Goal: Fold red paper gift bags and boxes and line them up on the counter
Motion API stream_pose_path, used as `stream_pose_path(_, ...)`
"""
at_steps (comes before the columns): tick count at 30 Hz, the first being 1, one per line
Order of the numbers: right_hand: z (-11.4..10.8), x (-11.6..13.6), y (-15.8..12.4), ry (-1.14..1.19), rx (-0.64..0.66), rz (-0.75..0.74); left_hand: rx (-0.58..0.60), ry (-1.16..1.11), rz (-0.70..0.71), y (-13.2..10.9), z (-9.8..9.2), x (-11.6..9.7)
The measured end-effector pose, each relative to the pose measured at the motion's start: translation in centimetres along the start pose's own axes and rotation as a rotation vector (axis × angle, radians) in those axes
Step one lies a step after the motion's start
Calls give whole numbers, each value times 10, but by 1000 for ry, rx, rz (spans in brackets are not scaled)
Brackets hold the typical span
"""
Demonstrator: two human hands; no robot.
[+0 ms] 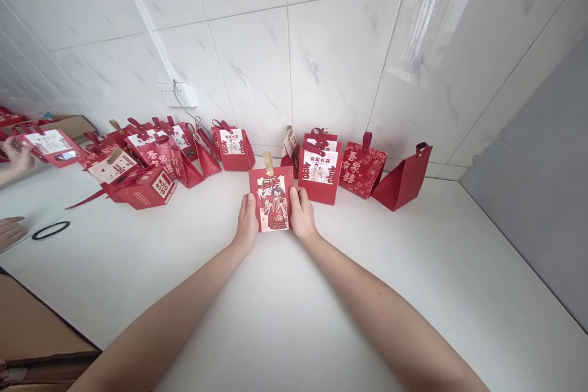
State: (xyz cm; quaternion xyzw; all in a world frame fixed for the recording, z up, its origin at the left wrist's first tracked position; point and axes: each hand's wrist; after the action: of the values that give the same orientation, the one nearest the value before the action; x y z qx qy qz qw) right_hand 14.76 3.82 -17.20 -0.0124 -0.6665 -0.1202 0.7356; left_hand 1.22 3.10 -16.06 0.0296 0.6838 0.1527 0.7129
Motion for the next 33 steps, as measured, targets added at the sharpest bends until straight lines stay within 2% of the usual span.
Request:
stream_pose_path(9,-4,0,4,-63,28,-38,49,97,45,3,-6,4)
stream_pose_path(13,-5,7,-3,-108,-10,-91,53,183,113,3,-6,2)
stream_pose_path(16,-6,15,-11,-132,2,-198,-13,255,285,6,-12,-4)
stream_pose_path(18,-8,19,-15,-114,35,-225,-80,277,339,10,-20,-10)
stream_pose_path(22,-13,17,-12,-29,12,-161,-145,188,236,19,-43,-31)
stream_pose_path(25,-18,9,-1,6,-58,-93,-31,122,209,19,-49,-55)
stream_pose_path(29,-24,-1,11,48,-101,28,222,287,218,13,-35,-83)
stream_pose_path(33,-27,-5,14,45,-94,43,295,434,113,24,-28,-99)
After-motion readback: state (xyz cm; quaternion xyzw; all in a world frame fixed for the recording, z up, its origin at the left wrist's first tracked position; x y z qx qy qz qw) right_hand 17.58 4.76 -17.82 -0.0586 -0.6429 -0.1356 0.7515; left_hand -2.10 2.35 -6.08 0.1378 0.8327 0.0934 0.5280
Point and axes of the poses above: each hand's wrist, its own y-axis towards the middle knuckle, its own z-axis out of the palm, x = y × z, and after that the axes turned 4 degrees about z, right-handed
